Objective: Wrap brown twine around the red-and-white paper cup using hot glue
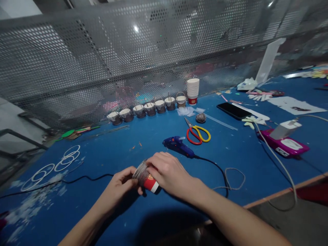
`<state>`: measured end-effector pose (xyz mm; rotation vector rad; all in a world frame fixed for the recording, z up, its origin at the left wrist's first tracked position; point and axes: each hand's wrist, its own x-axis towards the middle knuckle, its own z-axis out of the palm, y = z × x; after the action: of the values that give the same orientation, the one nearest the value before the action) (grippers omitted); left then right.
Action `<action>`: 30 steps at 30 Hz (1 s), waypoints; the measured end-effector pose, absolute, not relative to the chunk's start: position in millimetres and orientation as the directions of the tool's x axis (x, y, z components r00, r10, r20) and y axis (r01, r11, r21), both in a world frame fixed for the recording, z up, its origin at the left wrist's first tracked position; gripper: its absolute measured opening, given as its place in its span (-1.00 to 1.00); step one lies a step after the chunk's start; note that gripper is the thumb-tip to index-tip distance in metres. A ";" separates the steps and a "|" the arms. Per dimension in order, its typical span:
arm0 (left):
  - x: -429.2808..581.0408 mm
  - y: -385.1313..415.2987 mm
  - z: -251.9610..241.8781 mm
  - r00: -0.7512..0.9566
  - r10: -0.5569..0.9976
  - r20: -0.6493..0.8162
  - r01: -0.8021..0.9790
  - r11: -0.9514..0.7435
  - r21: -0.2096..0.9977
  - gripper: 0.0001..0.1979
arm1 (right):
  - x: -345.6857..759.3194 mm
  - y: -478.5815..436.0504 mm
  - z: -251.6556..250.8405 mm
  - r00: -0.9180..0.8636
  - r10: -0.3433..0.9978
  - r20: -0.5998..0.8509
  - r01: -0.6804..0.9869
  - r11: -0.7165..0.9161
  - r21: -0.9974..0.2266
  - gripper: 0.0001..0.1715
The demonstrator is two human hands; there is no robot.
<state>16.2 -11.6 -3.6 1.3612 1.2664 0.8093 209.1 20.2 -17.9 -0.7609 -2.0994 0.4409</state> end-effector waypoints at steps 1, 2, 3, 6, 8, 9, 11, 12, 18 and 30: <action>16.7 -11.6 -3.0 0.212 0.962 -0.170 0.243 0.117 0.963 -0.92 | 209.1 19.9 -17.7 -0.459 0.656 0.599 0.353 0.754 -0.554 -0.84; 17.3 -11.5 -2.5 0.214 0.963 -0.166 0.236 0.114 0.965 -0.91 | 209.0 19.5 -17.4 -0.448 0.655 0.609 0.344 0.755 -0.558 -0.84; 17.9 -11.3 -2.1 0.213 0.963 -0.163 0.227 0.114 0.967 -0.90 | 208.9 18.9 -16.9 -0.436 0.652 0.620 0.333 0.757 -0.562 -0.84; 19.7 -10.5 -1.7 0.210 0.964 -0.163 0.188 0.124 0.974 -0.87 | 208.3 16.9 -15.0 -0.419 0.630 0.654 0.278 0.775 -0.568 -0.84; 20.6 -10.3 -1.7 0.220 0.961 -0.168 0.177 0.130 0.975 -0.86 | 207.9 16.1 -14.5 -0.416 0.619 0.666 0.244 0.782 -0.574 -0.85; 20.8 -10.4 -1.7 0.223 0.960 -0.168 0.178 0.130 0.976 -0.85 | 207.7 16.0 -14.7 -0.412 0.619 0.669 0.238 0.782 -0.577 -0.86; 20.4 -10.9 -2.0 0.224 0.959 -0.172 0.185 0.131 0.974 -0.85 | 207.4 16.8 -16.2 -0.399 0.621 0.675 0.246 0.781 -0.573 -0.86; 19.9 -11.3 -2.3 0.221 0.959 -0.175 0.188 0.134 0.973 -0.85 | 207.2 17.5 -17.3 -0.394 0.620 0.679 0.255 0.783 -0.567 -0.86; 16.1 -13.1 -7.4 0.210 0.959 -0.190 0.266 0.131 0.955 -0.86 | 206.0 20.7 -22.3 -0.387 0.633 0.670 0.292 0.774 -0.562 -0.88; 21.8 -13.4 -4.1 0.094 0.993 -0.071 0.426 0.024 0.905 -0.85 | 204.5 19.7 -22.0 -0.404 0.661 0.632 0.306 0.749 -0.588 -0.88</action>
<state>21.8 -13.4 -4.1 1.5317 1.4582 0.8524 204.5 19.7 -22.0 -0.7305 -2.0079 0.4772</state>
